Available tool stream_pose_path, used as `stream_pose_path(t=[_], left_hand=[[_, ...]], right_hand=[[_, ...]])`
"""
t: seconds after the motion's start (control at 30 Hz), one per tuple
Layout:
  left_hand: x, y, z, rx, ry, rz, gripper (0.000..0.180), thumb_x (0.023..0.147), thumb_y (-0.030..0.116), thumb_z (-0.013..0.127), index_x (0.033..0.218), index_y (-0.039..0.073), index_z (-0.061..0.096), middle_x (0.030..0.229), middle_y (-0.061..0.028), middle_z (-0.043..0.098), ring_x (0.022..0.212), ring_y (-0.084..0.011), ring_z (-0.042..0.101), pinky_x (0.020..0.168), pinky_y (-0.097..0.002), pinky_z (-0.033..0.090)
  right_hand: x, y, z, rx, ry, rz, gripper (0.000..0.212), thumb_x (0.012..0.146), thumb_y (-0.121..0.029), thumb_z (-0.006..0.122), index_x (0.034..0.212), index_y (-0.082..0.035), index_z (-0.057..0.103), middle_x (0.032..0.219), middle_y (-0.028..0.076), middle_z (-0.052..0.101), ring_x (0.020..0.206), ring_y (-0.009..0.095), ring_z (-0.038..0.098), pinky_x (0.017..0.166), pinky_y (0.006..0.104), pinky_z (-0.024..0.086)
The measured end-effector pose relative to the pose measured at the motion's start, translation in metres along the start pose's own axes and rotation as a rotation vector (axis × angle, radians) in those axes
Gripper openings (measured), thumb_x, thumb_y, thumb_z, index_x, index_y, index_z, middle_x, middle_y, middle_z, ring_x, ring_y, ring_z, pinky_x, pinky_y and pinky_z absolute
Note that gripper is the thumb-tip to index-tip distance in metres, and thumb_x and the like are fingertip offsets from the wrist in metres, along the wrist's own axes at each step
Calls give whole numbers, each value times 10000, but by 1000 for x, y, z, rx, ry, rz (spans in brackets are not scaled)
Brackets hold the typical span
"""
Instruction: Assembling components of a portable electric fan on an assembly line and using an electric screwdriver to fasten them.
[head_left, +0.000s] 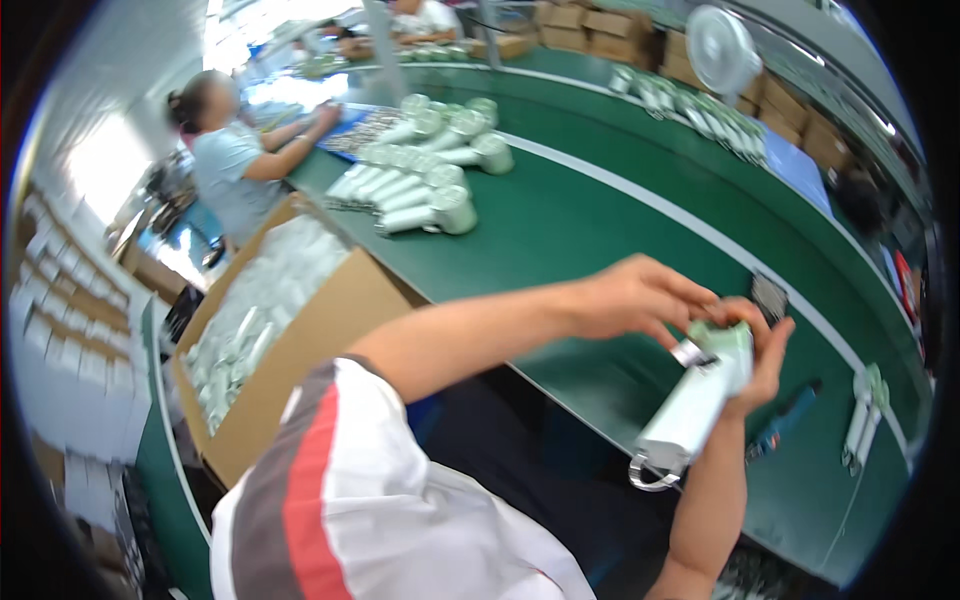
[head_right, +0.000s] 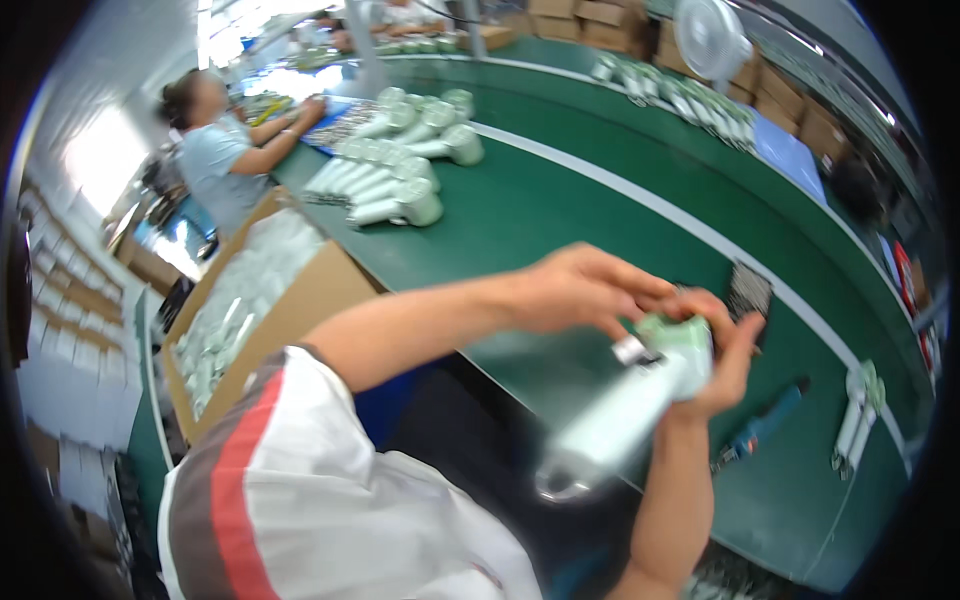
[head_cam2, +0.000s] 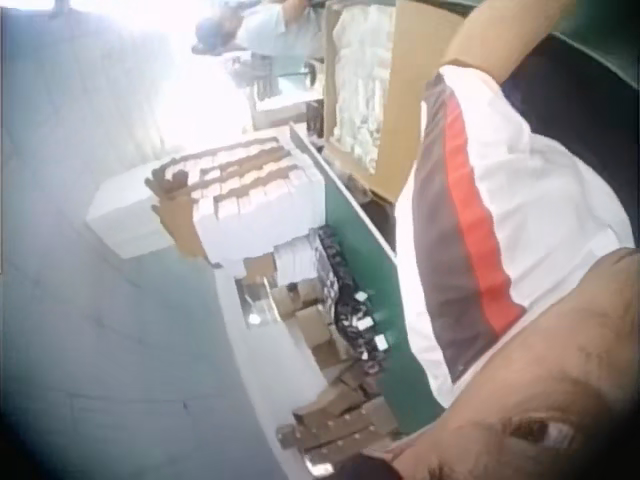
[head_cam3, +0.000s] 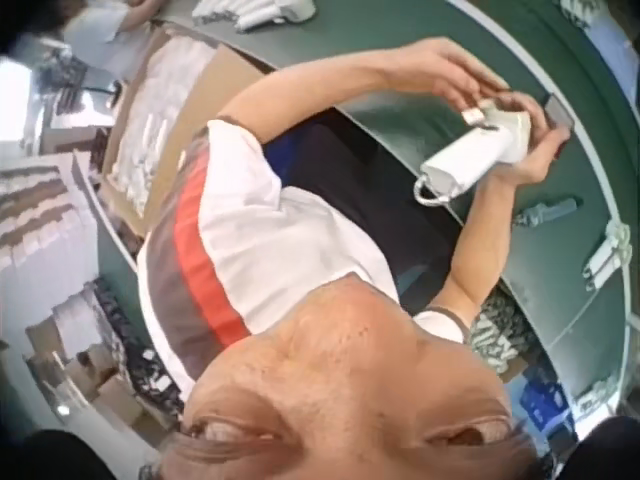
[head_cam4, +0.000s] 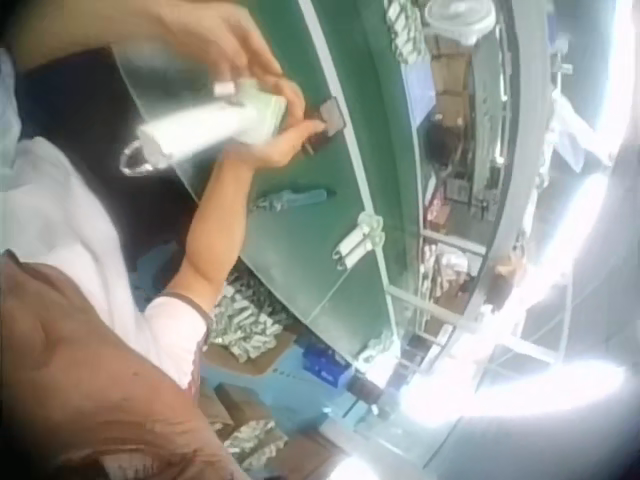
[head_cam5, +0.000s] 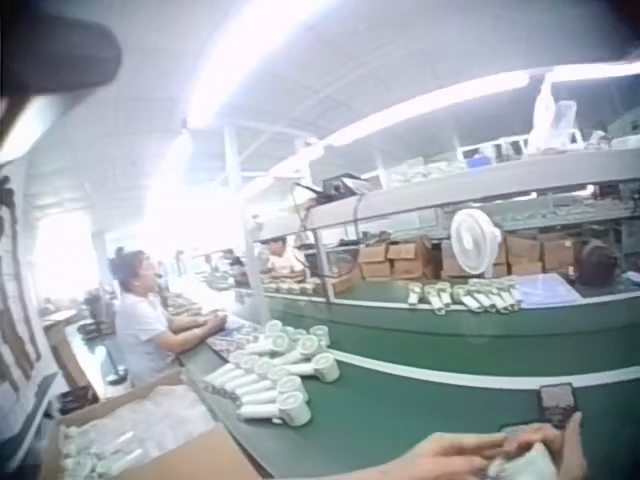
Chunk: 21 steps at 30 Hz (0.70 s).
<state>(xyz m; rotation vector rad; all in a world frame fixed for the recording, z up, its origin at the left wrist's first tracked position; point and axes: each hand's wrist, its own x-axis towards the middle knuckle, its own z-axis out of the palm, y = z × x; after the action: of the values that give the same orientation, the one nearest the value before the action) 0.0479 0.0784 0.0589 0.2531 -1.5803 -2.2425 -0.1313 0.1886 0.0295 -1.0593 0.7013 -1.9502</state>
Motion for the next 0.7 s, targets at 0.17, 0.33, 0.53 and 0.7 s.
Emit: stream_pose_path(t=[0.17, 0.33, 0.53, 0.7], left_hand=[[-22, -26, 37, 686, 35, 539, 890, 765, 23, 767, 1577, 83, 408, 1520, -183, 455, 1418, -346, 461, 1097, -433, 481], [-4, -69, 59, 710, 306, 849, 817, 800, 138, 864, 1524, 70, 491, 1495, -189, 529, 1381, -364, 524, 1118, -430, 465], [0, -54, 57, 828, 514, 988, 641, 737, 147, 891, 1321, 15, 659, 1292, -172, 679, 1165, -322, 668, 950, -406, 559], [-12, -39, 50, 971, 514, 822, 622, 736, 67, 889, 1299, -63, 658, 1220, -218, 675, 1092, -290, 703, 894, -354, 609]], right_hand=[[-5, 2, -14, 158, 155, 65, 665, 1114, -536, 304, 1045, 9, 679, 964, 87, 627, 912, 209, 599, 831, 343, 487], [-11, -5, -2, 134, 258, 57, 695, 1115, -535, 265, 1038, 16, 680, 1031, 118, 656, 989, 230, 616, 914, 356, 494], [-2, -2, 4, 10, 236, 88, 787, 1105, -584, 195, 1006, 24, 684, 987, 139, 681, 963, 230, 632, 918, 338, 494], [3, 11, 18, -142, 214, -87, 840, 1106, -587, 158, 1093, 57, 697, 1099, 182, 721, 1000, 266, 666, 951, 359, 502]])
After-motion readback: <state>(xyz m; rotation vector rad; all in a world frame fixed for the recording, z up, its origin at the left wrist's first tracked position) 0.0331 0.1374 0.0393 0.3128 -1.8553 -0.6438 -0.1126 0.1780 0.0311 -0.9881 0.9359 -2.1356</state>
